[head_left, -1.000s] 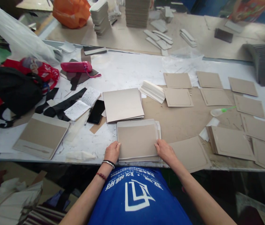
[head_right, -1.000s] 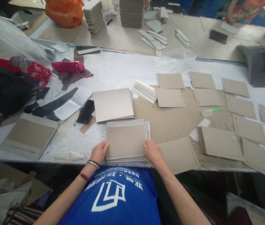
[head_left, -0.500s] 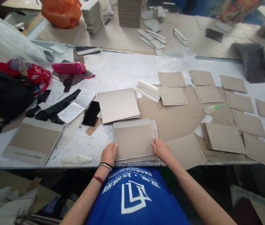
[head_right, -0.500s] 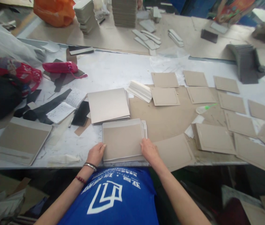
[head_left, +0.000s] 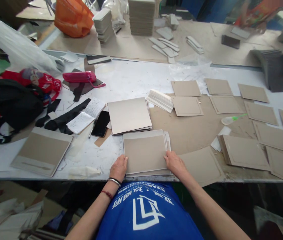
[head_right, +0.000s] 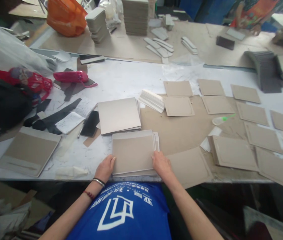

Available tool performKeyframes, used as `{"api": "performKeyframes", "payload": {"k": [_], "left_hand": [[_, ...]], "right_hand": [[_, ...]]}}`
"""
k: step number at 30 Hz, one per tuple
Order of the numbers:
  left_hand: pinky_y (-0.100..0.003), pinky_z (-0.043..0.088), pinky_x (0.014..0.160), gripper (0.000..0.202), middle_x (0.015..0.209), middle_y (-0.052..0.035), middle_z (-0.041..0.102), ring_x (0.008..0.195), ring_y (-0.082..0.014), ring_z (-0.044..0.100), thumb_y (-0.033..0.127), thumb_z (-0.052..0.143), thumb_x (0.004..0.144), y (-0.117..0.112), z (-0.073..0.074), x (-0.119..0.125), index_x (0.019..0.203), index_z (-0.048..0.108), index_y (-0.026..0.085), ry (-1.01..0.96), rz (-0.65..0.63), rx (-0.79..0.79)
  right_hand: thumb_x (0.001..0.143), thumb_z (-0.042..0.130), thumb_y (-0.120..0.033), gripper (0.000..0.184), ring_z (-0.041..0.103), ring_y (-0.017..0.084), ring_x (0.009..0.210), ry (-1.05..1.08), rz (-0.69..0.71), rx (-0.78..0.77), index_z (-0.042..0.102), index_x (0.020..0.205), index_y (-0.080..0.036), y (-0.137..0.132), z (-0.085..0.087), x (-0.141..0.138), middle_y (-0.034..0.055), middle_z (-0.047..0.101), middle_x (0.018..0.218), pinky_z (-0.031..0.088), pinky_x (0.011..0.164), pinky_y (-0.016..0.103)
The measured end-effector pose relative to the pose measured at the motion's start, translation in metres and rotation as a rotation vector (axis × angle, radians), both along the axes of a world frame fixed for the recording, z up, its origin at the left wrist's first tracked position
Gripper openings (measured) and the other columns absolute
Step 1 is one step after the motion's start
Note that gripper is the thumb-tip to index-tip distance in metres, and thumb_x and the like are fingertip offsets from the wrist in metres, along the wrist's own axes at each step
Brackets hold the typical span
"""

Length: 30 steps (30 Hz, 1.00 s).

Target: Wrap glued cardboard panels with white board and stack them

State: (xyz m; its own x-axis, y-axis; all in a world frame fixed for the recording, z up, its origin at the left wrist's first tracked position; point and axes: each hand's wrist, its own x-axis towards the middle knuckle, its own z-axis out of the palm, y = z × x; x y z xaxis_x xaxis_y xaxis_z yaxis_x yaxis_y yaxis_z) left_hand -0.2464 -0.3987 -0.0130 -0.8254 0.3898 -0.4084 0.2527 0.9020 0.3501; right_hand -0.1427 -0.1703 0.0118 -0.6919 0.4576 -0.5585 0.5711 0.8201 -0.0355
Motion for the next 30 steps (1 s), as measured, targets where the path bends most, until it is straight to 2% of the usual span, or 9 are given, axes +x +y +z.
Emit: {"api": "performKeyframes", "payload": {"k": [7, 10, 12, 15, 17, 19, 22, 27, 30], "left_hand": [[-0.024, 0.038, 0.064, 0.026, 0.081, -0.0046, 0.059, 0.073, -0.0144, 0.055, 0.031, 0.031, 0.089, -0.002, -0.005, 0.003, 0.087, 0.052, 0.018, 0.051, -0.008, -0.026], [-0.027, 0.04, 0.066, 0.031, 0.081, -0.0073, 0.059, 0.073, -0.0171, 0.055, 0.034, 0.03, 0.089, -0.006, -0.007, 0.004, 0.092, 0.055, 0.015, 0.178, -0.058, -0.072], [-0.033, 0.041, 0.075, 0.031, 0.09, -0.0108, 0.058, 0.084, -0.0209, 0.055, 0.03, 0.034, 0.087, -0.008, -0.009, 0.004, 0.103, 0.056, 0.016, 0.344, -0.123, -0.066], [-0.042, 0.033, 0.093, 0.042, 0.12, -0.0103, 0.049, 0.113, -0.0253, 0.043, 0.013, 0.039, 0.083, -0.008, -0.013, 0.001, 0.121, 0.047, 0.03, 0.54, -0.34, 0.067], [-0.043, 0.027, 0.1, 0.054, 0.133, -0.005, 0.039, 0.124, -0.0247, 0.032, 0.006, 0.039, 0.081, -0.004, -0.016, -0.002, 0.124, 0.042, 0.038, 0.548, -0.531, 0.169], [-0.043, 0.026, 0.101, 0.055, 0.136, -0.0032, 0.038, 0.127, -0.0238, 0.03, 0.006, 0.039, 0.081, 0.001, -0.02, -0.005, 0.124, 0.04, 0.04, 0.501, -0.657, 0.211], [-0.044, 0.029, 0.099, 0.052, 0.134, -0.005, 0.04, 0.126, -0.0242, 0.032, 0.009, 0.039, 0.083, 0.005, -0.024, -0.008, 0.124, 0.041, 0.04, 0.466, -0.704, 0.192], [-0.044, 0.033, 0.097, 0.051, 0.132, -0.0071, 0.043, 0.124, -0.0261, 0.036, 0.009, 0.042, 0.082, 0.006, -0.026, -0.009, 0.123, 0.042, 0.04, 0.515, -0.736, 0.149], [-0.045, 0.034, 0.096, 0.052, 0.132, -0.0086, 0.043, 0.123, -0.0282, 0.037, 0.009, 0.043, 0.082, 0.006, -0.026, -0.009, 0.123, 0.042, 0.04, 0.537, -0.753, 0.131]], "right_hand": [[0.089, 0.033, -0.03, 0.022, 0.057, 0.018, 0.081, 0.005, 0.005, -0.004, 0.05, 0.097, -0.018, 0.001, -0.003, 0.0, 0.0086, 0.056, 0.097, 0.036, 0.064, 0.026], [0.089, 0.033, -0.029, 0.022, 0.057, 0.017, 0.082, 0.021, 0.003, 0.0, 0.05, 0.096, -0.017, 0.001, -0.004, 0.0, 0.0083, 0.056, 0.097, 0.036, 0.064, 0.026], [0.089, 0.033, -0.029, 0.021, 0.057, 0.017, 0.082, 0.028, -0.005, 0.007, 0.05, 0.096, -0.017, 0.0, -0.004, 0.001, 0.0082, 0.056, 0.097, 0.036, 0.064, 0.026], [0.089, 0.034, -0.028, 0.021, 0.057, 0.017, 0.082, 0.026, -0.013, 0.017, 0.05, 0.096, -0.018, -0.001, -0.004, 0.001, 0.0079, 0.056, 0.097, 0.036, 0.065, 0.025], [0.089, 0.034, -0.028, 0.02, 0.057, 0.017, 0.082, 0.03, -0.014, 0.021, 0.05, 0.096, -0.018, -0.003, -0.003, 0.001, 0.008, 0.056, 0.097, 0.037, 0.065, 0.025], [0.089, 0.034, -0.029, 0.021, 0.058, 0.017, 0.081, 0.034, -0.017, 0.028, 0.05, 0.097, -0.018, -0.003, -0.002, 0.001, 0.0084, 0.056, 0.097, 0.037, 0.064, 0.026], [0.089, 0.033, -0.029, 0.022, 0.058, 0.017, 0.081, 0.022, -0.013, 0.035, 0.051, 0.097, -0.018, -0.003, 0.001, 0.001, 0.0088, 0.056, 0.097, 0.038, 0.065, 0.026], [0.087, 0.035, -0.026, 0.023, 0.059, 0.021, 0.081, 0.008, 0.036, 0.083, 0.055, 0.093, -0.016, -0.004, 0.014, -0.007, 0.0106, 0.06, 0.091, 0.041, 0.064, 0.029], [0.088, 0.034, -0.027, 0.028, 0.056, 0.023, 0.091, 0.161, 0.067, 0.156, 0.057, 0.097, -0.014, -0.011, 0.02, -0.019, 0.0138, 0.059, 0.096, 0.042, 0.074, 0.033]]}}
